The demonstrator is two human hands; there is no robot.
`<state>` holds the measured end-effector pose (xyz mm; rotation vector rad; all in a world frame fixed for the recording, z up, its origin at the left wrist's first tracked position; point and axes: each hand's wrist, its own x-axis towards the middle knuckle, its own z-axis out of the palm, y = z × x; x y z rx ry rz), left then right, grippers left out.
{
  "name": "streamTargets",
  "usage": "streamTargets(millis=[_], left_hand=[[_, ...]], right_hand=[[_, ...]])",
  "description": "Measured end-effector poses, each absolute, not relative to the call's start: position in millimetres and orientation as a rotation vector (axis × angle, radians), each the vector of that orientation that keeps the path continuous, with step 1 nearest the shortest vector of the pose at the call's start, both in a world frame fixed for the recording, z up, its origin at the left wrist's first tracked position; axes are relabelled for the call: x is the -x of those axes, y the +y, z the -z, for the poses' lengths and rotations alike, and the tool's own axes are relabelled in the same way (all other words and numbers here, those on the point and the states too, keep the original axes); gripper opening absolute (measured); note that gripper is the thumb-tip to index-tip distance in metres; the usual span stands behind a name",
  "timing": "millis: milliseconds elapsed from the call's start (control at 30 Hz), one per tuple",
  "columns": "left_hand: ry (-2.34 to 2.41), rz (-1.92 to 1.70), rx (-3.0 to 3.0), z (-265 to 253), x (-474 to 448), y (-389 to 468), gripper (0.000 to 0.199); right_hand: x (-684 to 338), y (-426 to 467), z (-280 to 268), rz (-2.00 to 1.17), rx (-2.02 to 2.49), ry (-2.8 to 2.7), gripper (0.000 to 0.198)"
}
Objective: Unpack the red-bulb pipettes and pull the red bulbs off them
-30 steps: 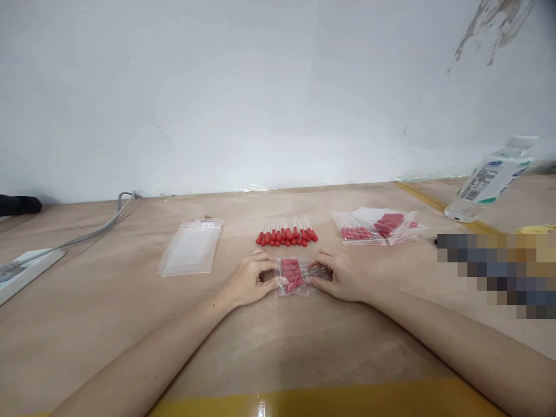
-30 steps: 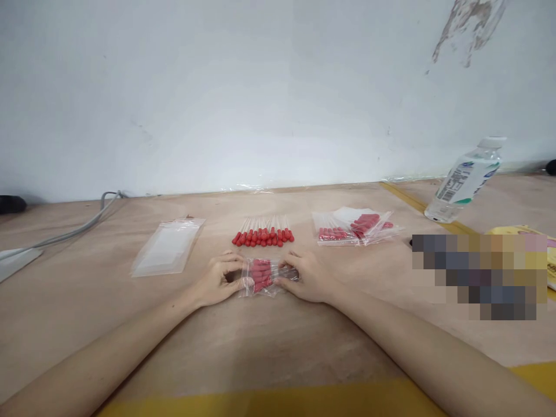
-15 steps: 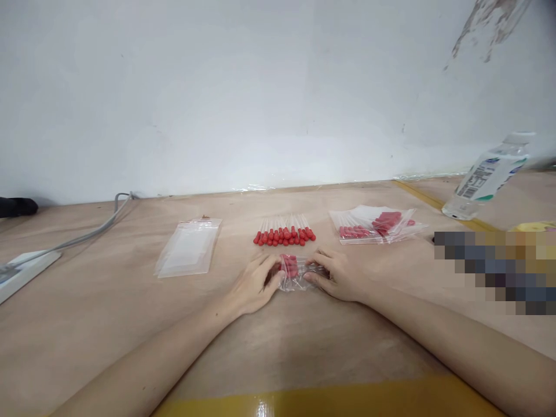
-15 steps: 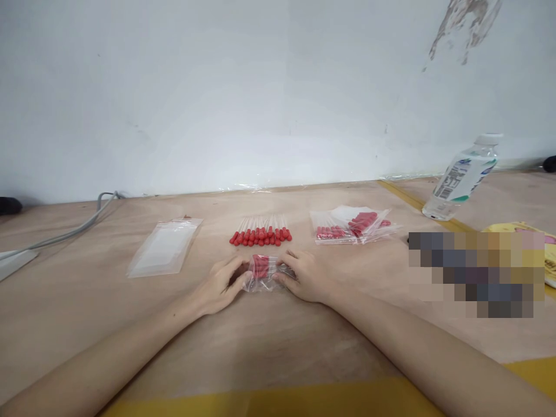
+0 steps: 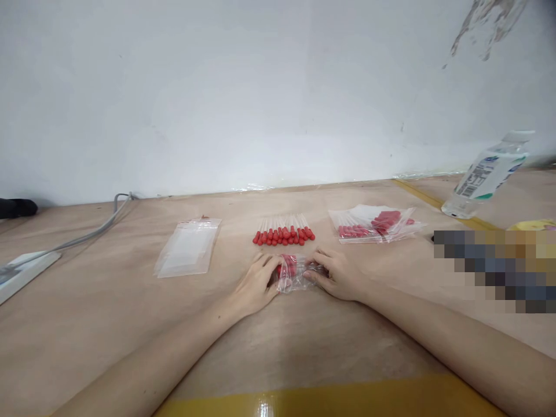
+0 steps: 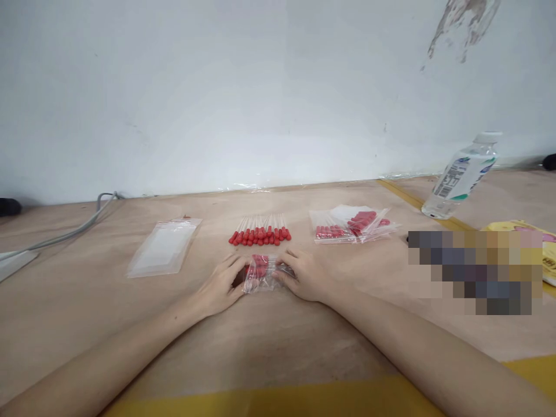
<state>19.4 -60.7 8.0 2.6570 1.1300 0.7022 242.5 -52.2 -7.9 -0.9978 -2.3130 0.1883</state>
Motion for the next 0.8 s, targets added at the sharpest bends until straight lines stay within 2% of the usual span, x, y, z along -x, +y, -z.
streamTargets(millis=[233, 367, 600, 667, 800], left_hand=[[1.106, -0.791, -2.693, -9, -14, -60, 0.014], [1.026, -0.884, -2.504, -12, -1, -54, 0.012], [1.2, -0.709, -1.923, -71, 55, -30, 0.022], [1.316, -0.802, -1.837, -88, 75, -23, 0.026], [1.487, -1.424, -1.615, -86, 90, -9, 0.027]], right_hand=[[-244, -51, 9, -0.235, 0.98, -2.305, 0.021], [-248, -49, 9, -0.255, 1.018, -2.307, 0.024], [-249, -49, 6, -0.28, 1.021, -2.334, 0.023], [-249, -49, 6, -0.29, 1.016, -2.334, 0.022], [-249, -50, 4, -0.278, 1.025, -2.342, 0.021]])
